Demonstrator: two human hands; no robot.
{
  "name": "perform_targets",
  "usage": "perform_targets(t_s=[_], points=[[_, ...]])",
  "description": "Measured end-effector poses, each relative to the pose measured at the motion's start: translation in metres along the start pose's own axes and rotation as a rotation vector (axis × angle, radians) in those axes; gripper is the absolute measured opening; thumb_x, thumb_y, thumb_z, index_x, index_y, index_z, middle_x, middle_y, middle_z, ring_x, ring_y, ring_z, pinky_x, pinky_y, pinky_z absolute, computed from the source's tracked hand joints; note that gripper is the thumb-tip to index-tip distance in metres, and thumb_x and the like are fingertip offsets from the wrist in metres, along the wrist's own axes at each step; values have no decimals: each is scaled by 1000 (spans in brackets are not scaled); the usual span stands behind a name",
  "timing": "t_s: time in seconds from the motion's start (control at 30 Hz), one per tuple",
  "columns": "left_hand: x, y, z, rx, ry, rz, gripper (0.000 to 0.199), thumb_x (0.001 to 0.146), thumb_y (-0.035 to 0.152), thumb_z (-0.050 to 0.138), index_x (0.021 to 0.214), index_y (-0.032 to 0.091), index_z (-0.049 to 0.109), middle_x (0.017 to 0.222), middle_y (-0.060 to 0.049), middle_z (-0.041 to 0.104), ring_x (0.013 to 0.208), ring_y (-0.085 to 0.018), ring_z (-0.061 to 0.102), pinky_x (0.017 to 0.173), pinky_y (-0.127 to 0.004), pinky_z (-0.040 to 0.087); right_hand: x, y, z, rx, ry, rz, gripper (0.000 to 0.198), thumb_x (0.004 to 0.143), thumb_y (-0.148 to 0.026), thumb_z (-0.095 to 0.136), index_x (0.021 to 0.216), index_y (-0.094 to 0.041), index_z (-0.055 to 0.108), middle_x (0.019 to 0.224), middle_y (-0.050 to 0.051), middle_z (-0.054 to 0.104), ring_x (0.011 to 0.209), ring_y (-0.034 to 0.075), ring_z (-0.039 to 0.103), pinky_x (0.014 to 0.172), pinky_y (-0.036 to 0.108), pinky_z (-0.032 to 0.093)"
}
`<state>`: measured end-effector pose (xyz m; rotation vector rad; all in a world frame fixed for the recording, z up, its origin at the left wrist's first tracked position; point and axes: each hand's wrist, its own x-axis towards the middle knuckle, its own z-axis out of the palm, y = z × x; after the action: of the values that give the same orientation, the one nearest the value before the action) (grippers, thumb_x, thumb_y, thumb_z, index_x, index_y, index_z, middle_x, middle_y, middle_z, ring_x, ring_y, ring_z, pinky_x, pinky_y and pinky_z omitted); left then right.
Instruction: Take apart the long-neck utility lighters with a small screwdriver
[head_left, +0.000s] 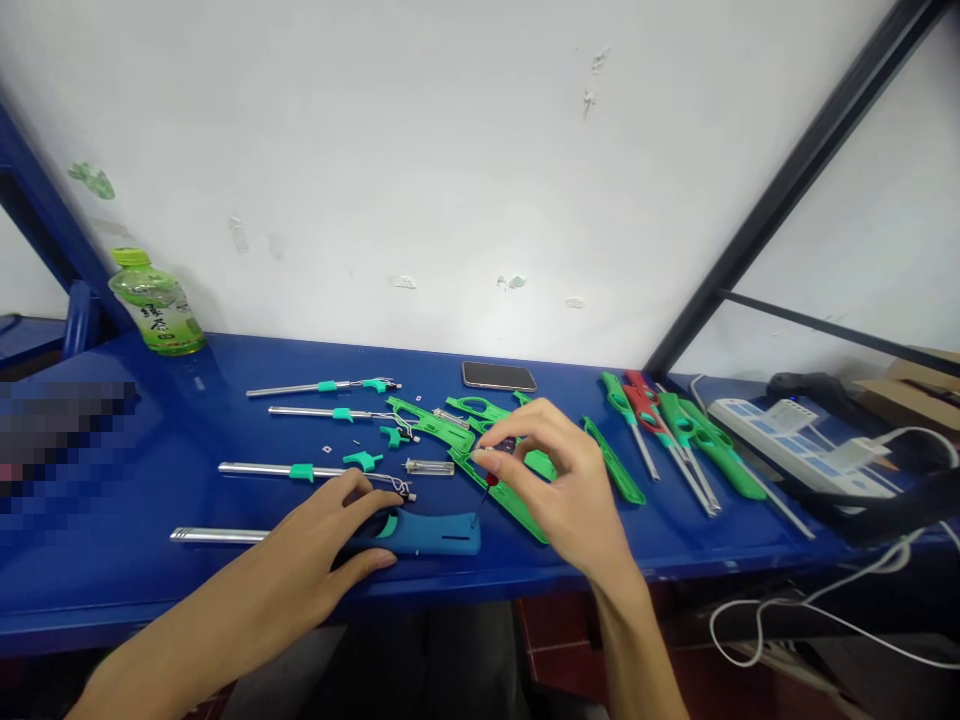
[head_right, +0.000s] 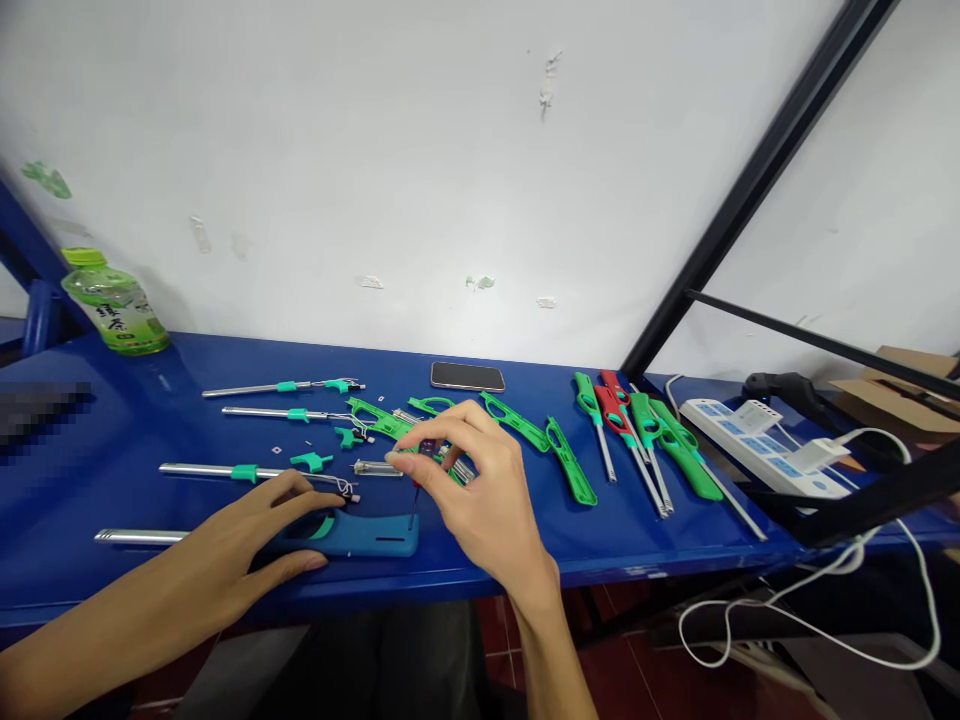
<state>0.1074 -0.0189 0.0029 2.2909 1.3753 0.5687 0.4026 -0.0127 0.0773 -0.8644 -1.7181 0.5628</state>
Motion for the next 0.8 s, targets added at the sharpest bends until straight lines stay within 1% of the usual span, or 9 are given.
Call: perform_targets(t_s=[0.07,0.13,0.23,0.37,0.47,0.57,0.63,0.7,0.8], points=[[0,1,0,0,-7,-4,44,111,57,62,152,44,68,143,-4,68,127,-31,73,112,-45,61,0,0,-1,34,-28,19,10,106,-26,80,111,-31,86,104,2,78,93,21,73,83,37,60],[0,1,0,5,-3,-7,44,111,58,62,152,43,69,143,-4,68,127,-31,73,110,-44,62,-1,-1,-3,94,-105,48,17,113,-27,70,121,-31,85,110,2,81,102,23,76,92,40,60],[0,1,1,10,14,-5,43,111,56,63,151,42,70,141,-4,69,125,-30,74,108,-42,62,-1,-3,-6,111,-146,37,18,115,-29,67,118,-31,84,116,3,82,114,24,75,100,42,58],[-2,0,0,24,21,8,44,110,58,62,150,42,71,141,-4,69,124,-30,75,107,-42,63,-1,-2,-5,74,-56,14,5,103,-28,83,106,-31,86,108,3,76,103,23,71,90,39,59],[-2,0,0,25,13,-4,45,111,60,61,151,43,70,140,-4,69,123,-31,75,107,-43,63,-1,-2,-6,153,-124,53,16,112,-29,71,121,-31,84,109,3,79,100,22,74,88,37,61],[-1,0,1,13,11,-4,44,111,58,61,151,42,70,139,-5,68,122,-30,75,108,-43,62,0,-5,-5,149,-186,7,23,117,-28,61,118,-29,84,113,4,81,107,23,75,94,40,61],[0,-1,2,5,19,7,43,110,57,63,149,41,72,138,-5,68,122,-30,75,110,-43,61,0,-6,-2,99,-126,-52,18,112,-27,69,108,-29,86,114,5,79,109,24,73,95,41,60],[0,-2,4,4,30,10,42,109,56,64,146,40,73,138,-5,69,122,-30,75,112,-44,60,0,-5,2,66,-18,-88,8,103,-25,83,99,-30,88,105,3,75,99,23,72,88,39,60],[0,-2,4,19,26,-9,42,109,55,64,148,42,72,141,-4,68,125,-31,74,111,-44,61,-1,-3,4,98,22,-75,17,100,-20,86,108,-34,90,96,0,76,88,20,72,80,36,60]])
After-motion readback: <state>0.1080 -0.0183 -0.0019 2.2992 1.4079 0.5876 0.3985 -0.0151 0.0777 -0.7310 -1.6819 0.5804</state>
